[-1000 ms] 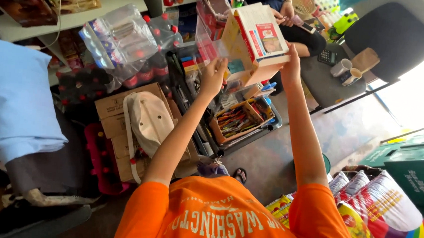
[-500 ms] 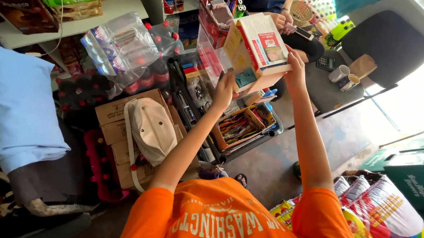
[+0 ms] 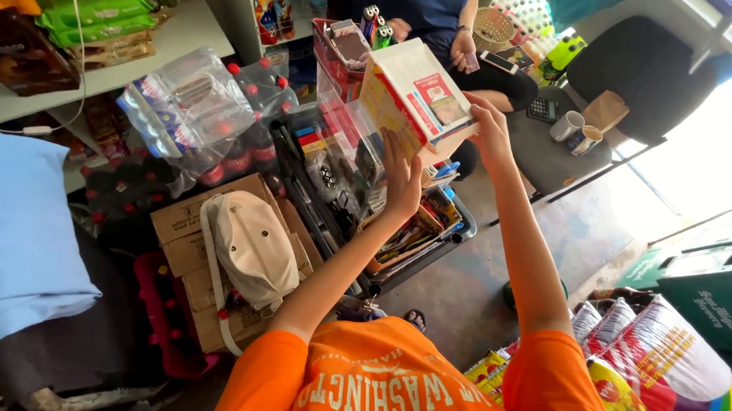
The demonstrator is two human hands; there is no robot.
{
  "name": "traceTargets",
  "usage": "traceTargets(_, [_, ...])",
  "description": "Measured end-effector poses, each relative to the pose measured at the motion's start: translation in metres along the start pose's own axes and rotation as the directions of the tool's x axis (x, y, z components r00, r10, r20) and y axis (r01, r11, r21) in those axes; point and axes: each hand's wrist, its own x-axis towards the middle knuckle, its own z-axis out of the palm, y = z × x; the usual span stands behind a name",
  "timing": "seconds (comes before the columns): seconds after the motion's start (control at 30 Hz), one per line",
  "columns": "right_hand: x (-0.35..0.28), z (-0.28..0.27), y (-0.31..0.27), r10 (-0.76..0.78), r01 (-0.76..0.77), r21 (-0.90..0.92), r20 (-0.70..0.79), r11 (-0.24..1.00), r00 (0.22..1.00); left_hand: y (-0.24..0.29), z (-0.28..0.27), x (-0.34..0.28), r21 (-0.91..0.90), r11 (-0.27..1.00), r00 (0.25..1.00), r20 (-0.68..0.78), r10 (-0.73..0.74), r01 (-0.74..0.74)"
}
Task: Applying small white adhesive labels to a cardboard box by hand.
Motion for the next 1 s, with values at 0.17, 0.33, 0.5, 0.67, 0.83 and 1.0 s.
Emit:
traceTargets(0.17, [-0.018,0.01,-0.026,-0.081,0.083,-0.111,0.019,0.99,0.997,-0.003,0.009,-0.001,0.077,0.997,0.994,0.105,-0.022,0.014])
traceTargets(0.33, [-0.034,0.01,-0.028,-0.329,0.351,-0.094,0.191,0.932,0.925,0.002,-0.002,0.008,0.082,0.995,0.998,0.023,0.051,-0.053])
traceTargets(0.5, [-0.034,0.008,-0.017,-0.468,0.517,-0.292,0.225,0.805,0.855,0.032,-0.025,0.043,0.177,0.961,0.974,0.12,0.193,-0.213])
traceTargets(0.67, [-0.027,0.007,-0.013,-0.518,0.552,-0.323,0.19,0.769,0.834,0.025,-0.019,0.048,0.238,0.947,0.972,0.144,0.187,-0.218])
traceTargets(0.83, [-0.023,0.008,-0.016,-0.545,0.582,-0.311,0.203,0.752,0.813,0.027,-0.015,0.046,0.286,0.936,0.976,0.136,0.172,-0.205])
traceTargets(1.0, [-0.03,0.009,-0.019,-0.507,0.554,-0.273,0.227,0.787,0.832,0.029,-0.006,0.045,0.207,0.964,0.985,0.077,0.154,-0.167])
